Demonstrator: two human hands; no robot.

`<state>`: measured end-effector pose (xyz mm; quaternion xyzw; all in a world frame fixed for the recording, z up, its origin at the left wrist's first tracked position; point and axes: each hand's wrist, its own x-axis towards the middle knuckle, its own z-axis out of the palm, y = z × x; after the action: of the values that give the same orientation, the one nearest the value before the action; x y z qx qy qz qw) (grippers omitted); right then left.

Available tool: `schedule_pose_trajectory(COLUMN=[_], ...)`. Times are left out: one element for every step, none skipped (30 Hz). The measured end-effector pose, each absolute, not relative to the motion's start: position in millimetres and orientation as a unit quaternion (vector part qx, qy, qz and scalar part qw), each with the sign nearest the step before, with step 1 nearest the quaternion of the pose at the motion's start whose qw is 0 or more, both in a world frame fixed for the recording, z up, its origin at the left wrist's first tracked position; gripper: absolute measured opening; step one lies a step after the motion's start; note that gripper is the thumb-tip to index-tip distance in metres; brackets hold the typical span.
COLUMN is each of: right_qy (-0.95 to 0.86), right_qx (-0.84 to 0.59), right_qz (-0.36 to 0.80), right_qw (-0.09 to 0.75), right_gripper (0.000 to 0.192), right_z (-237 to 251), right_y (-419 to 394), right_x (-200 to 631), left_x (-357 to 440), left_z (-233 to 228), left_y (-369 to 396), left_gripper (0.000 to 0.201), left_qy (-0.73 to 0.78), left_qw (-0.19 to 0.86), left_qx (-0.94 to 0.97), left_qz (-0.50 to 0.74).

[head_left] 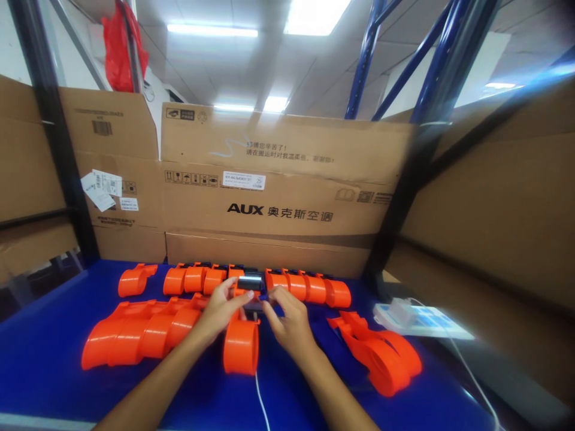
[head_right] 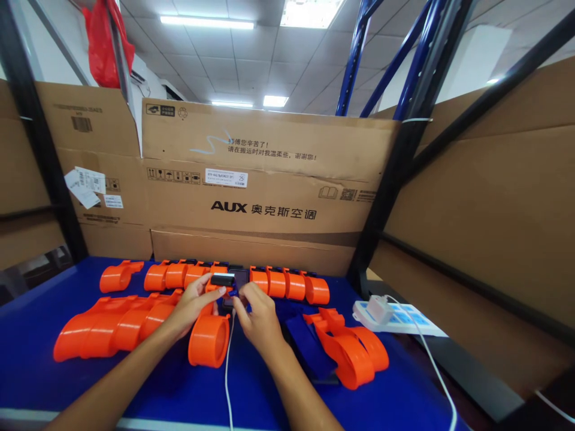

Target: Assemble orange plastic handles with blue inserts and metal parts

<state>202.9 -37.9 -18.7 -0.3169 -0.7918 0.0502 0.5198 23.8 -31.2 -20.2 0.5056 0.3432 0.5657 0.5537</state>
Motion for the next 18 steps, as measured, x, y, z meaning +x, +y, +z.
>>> schedule_pose_trajectory(right_qy=[-0.794, -0.796, -0.796, -0.797, -0.799, -0.801, -0.804, -0.807, -0.81, -0.813, -0.815, -0.817, -0.819, -0.821, -0.823, -0.825, -0.827, -0.829], right_qx=[-0.314, -0.311, -0.308, -0.305, -0.302, -0.3, -0.297, -0.295, -0.294, -0.294, -0.295, -0.296, -0.297, -0.299, -0.3, -0.3, -0.299, -0.297], right_qz=[0.043, 0.038, 0.034, 0.032, 0.032, 0.032, 0.032, 0.032, 0.031, 0.029, 0.025, 0.02, 0.013, 0.007, 0.0, -0.005, -0.009, -0.012], right_qw=[0.519, 0.519, 0.52, 0.52, 0.519, 0.517, 0.514, 0.51, 0.506, 0.502, 0.498, 0.494, 0.49, 0.486, 0.482, 0.479, 0.477, 0.475], right_gripper=[0.018, 0.019, 0.02, 0.02, 0.02, 0.021, 0.021, 0.022, 0.022, 0.022, 0.021, 0.02, 0.019, 0.019, 0.019, 0.02, 0.02, 0.021], right_z=[-19.2, -19.7, -20.1, -20.3, -20.3, -20.0, -19.5, -19.0, -18.5, -18.1, -17.8, -17.9, -18.1, -18.5, -18.9, -19.4, -19.7, -19.8], right_y=[-37.8, -37.7, -37.4, -37.1, -36.8, -36.4, -36.0, -35.6, -35.2, -34.8, -34.3, -33.9, -33.6, -33.3, -33.1, -33.1, -33.1, -33.3], right_x=[203.1, 203.2, 203.4, 203.6, 203.9, 204.3, 204.8, 205.4, 206.1, 206.8, 207.5, 208.2, 208.7, 209.1, 209.4, 209.5, 209.5, 209.4], left_x=[24.0, 24.2, 24.4, 24.6, 24.7, 24.7, 24.7, 24.7, 24.6, 24.7, 24.7, 24.9, 25.1, 25.4, 25.6, 25.8, 25.9, 25.9], left_z=[-20.8, -21.4, -21.7, -21.8, -21.6, -21.2, -20.7, -20.1, -19.6, -19.3, -19.1, -19.2, -19.5, -19.9, -20.4, -21.0, -21.4, -21.8], left_y=[-31.2, -31.2, -31.3, -31.6, -31.9, -32.4, -32.8, -33.3, -33.8, -34.2, -34.6, -34.9, -35.1, -35.2, -35.3, -35.3, -35.2, -35.0], left_gripper=[0.058, 0.058, 0.058, 0.057, 0.056, 0.055, 0.053, 0.052, 0.051, 0.05, 0.05, 0.049, 0.049, 0.049, 0.048, 0.048, 0.048, 0.047], left_qy=[0.344, 0.342, 0.338, 0.333, 0.327, 0.323, 0.319, 0.317, 0.317, 0.317, 0.317, 0.318, 0.32, 0.322, 0.324, 0.326, 0.327, 0.327], left_qw=[0.554, 0.555, 0.556, 0.558, 0.558, 0.557, 0.554, 0.55, 0.544, 0.538, 0.532, 0.525, 0.52, 0.514, 0.509, 0.505, 0.503, 0.502], left_qx=[0.504, 0.504, 0.505, 0.508, 0.512, 0.517, 0.523, 0.527, 0.532, 0.535, 0.537, 0.538, 0.539, 0.54, 0.54, 0.54, 0.541, 0.542], left_qz=[0.566, 0.566, 0.566, 0.565, 0.564, 0.563, 0.564, 0.565, 0.567, 0.57, 0.573, 0.577, 0.58, 0.584, 0.587, 0.589, 0.59, 0.588])
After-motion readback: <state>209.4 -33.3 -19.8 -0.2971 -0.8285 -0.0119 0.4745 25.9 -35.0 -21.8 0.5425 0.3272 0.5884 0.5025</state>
